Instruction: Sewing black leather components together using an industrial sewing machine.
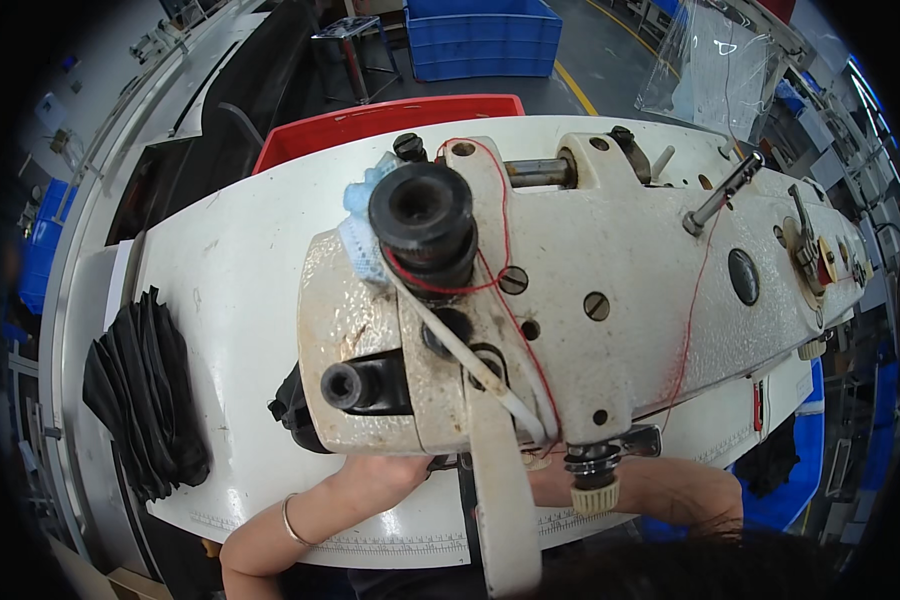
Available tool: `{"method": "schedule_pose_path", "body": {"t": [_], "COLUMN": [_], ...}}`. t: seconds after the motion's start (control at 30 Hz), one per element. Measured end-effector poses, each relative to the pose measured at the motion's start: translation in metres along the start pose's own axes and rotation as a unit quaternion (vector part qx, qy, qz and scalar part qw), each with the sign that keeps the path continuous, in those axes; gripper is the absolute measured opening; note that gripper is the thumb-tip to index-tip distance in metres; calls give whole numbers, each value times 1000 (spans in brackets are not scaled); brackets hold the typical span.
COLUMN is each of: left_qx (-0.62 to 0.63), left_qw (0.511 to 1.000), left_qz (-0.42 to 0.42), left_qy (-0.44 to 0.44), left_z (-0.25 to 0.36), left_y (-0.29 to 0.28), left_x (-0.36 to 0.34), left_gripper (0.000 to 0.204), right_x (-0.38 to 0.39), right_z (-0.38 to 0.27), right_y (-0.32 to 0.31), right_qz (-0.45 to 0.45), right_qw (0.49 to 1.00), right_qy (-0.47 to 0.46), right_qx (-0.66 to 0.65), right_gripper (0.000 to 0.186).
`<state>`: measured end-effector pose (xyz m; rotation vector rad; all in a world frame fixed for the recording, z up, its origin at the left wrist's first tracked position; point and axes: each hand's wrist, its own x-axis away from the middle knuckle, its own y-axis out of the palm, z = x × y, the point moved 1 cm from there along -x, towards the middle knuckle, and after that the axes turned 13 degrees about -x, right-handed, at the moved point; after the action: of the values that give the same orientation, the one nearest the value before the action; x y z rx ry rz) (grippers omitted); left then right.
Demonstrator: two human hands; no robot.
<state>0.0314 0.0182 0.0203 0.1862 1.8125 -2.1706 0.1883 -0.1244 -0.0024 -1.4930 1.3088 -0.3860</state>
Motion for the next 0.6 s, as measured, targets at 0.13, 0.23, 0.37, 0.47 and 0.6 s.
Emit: {"method": "schedule_pose_path", "body": {"t": [0.13,0.23,0.37,0.47,0.6], "left_qx": [-13,-28,-4,73,18], "left_qw": [1000,999,999,995,999], "left_qz": [6,20,36,2,-33], "left_qy": [21,28,10,-74,-34], "left_z": [0,1,6,14,14], "left_y": [0,1,3,7,11], "left_x": [1,0,-5,-6,2], "left_gripper": [44,43,41,38,33], "right_x": [0,1,0,4,1], "right_z": [-2,-2,-2,0,-1], "right_y": [-2,-1,-5,5,-6], "right_qz": [2,1,6,-34,-19], "right_qw": [1000,1000,1000,999,999], "right_qy": [2,0,-2,8,3], "right_qx": [3,19,30,11,32], "right_gripper": [14,15,16,16,15]}}
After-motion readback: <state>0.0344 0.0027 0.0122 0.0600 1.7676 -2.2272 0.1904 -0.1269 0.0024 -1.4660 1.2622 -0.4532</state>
